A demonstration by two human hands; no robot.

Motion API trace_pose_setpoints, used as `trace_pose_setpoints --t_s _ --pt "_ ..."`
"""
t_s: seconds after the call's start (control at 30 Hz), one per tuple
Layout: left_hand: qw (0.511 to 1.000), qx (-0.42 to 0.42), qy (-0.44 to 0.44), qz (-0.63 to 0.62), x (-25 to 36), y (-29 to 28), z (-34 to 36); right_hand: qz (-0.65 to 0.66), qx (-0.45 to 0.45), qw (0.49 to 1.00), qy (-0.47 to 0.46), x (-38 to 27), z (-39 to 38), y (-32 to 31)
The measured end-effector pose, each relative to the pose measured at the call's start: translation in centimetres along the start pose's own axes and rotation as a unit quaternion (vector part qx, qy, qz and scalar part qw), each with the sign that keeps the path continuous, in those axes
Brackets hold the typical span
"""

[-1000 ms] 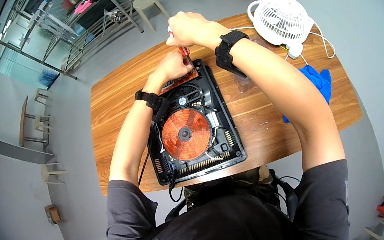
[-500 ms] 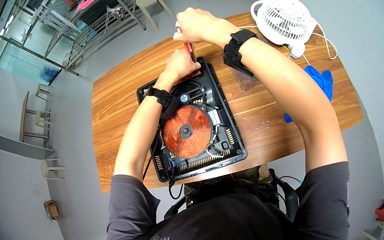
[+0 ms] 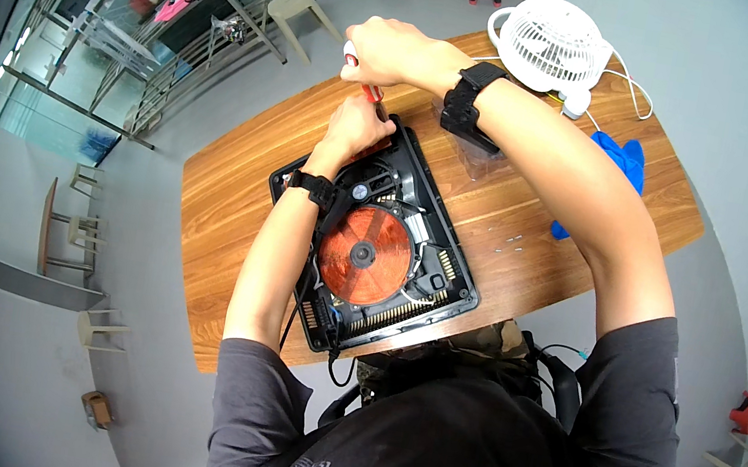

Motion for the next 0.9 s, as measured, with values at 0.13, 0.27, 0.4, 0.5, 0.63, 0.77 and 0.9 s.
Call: trace_pose_setpoints --t_s 0.13,0.27,0.4,0.5,0.63,0.77,0.9 --pt "0.998 -0.001 0.057 -0.016 3.5 -0.7 -1.7 0.002 0.05 0.999 -0.02 -0.8 -2.2 -2.1" --pt "0.989 -0.031 0.132 -0.054 8.3 1.4 -5.0 -0.001 0.079 0.996 -0.05 -1.2 -6.9 -3.9" --pt "0.978 -0.074 0.19 -0.042 13.2 4.9 -7.8 0.009 0.082 0.996 -0.037 1.1 -13.1 -4.7" --pt "0.971 -0.134 0.198 0.009 15.0 7.6 -8.7 0.023 0.075 0.997 -0.007 2.5 -16.9 -5.0" --pt "0.961 -0.162 0.219 0.042 17.4 9.1 -9.6 0.058 0.065 0.996 0.033 3.8 -20.7 -4.9" --pt "0.958 -0.163 0.236 0.03 18.8 9.6 -9.8 0.071 0.054 0.994 0.054 4.7 -22.4 -4.7" --pt "0.951 -0.189 0.238 0.056 18.5 11.0 -9.5 0.069 0.069 0.994 0.051 4.9 -23.3 -4.5"
Point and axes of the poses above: each hand's wrist, its own z-axis towards the middle knuckle, its own y-axis out of the palm, x = y × z, the point moved 9 cm from there along z, towards the middle knuckle, and after that the axes turned 1 degree about -x, right-handed, at the moved point
